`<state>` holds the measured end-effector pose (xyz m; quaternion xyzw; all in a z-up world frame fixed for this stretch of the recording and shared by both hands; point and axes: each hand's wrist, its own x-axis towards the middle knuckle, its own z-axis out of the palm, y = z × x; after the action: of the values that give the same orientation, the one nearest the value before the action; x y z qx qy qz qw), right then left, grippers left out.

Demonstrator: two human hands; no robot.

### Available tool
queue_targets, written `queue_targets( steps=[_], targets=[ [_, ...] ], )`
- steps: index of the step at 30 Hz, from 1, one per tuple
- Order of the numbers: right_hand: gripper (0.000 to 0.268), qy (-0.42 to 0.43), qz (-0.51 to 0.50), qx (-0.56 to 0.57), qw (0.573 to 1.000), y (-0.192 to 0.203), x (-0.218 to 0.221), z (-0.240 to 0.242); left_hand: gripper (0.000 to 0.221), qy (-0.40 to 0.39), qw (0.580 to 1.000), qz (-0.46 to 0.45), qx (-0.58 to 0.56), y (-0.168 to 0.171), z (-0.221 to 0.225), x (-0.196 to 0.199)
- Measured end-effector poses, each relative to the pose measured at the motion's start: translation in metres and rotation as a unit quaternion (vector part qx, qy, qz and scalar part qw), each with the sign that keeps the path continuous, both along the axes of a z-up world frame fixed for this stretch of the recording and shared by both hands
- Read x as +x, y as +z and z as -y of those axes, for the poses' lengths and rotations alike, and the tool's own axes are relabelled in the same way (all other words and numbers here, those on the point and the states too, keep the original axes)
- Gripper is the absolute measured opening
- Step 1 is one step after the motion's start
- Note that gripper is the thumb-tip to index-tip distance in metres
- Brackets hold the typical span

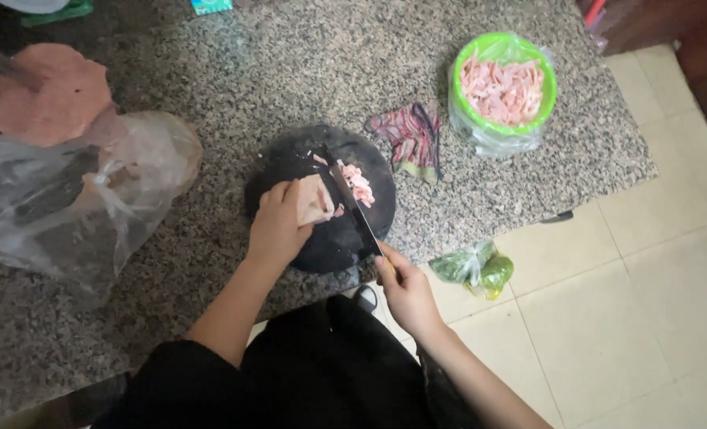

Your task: Slicing a piece of meat into thin strips on a cutting board using a knife.

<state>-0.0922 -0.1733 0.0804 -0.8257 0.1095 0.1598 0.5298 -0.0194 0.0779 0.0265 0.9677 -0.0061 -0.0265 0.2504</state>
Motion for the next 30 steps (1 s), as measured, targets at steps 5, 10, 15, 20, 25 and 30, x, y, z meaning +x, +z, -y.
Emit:
queue_targets(
  steps=[5, 10, 15, 20, 25, 30],
  targets=[
    [0.033, -0.069, -0.046, 0.069, 0.994, -0.021, -0.014, -0.016, 0.081, -0.034, 0.998, 0.046, -0.015, 0.005, -0.004, -0.005],
    [0.033, -0.095, -0.061, -0.007, 0.994, -0.044, -0.019, -0.041, 0.016, -0.232, 0.943, 0.225, -0.075, -0.011, -0.018, 0.019],
    [0.037, -0.154, -0.038, -0.066, 0.985, 0.012, -0.005, -0.076, 0.017, -0.291, 0.930, 0.217, -0.058, -0.024, -0.030, 0.032],
    [0.037, -0.134, -0.065, -0.096, 0.984, 0.047, -0.024, -0.095, 0.008, -0.269, 0.925, 0.261, -0.067, -0.021, -0.026, 0.033],
    [0.043, -0.059, 0.014, -0.136, 0.989, 0.033, -0.056, -0.089, 0.016, -0.267, 0.947, 0.168, -0.063, 0.011, -0.024, 0.024],
    [0.040, -0.056, -0.011, -0.178, 0.982, 0.043, -0.056, -0.084, 0.013, -0.280, 0.936, 0.211, -0.036, -0.012, -0.027, 0.031]
  ],
)
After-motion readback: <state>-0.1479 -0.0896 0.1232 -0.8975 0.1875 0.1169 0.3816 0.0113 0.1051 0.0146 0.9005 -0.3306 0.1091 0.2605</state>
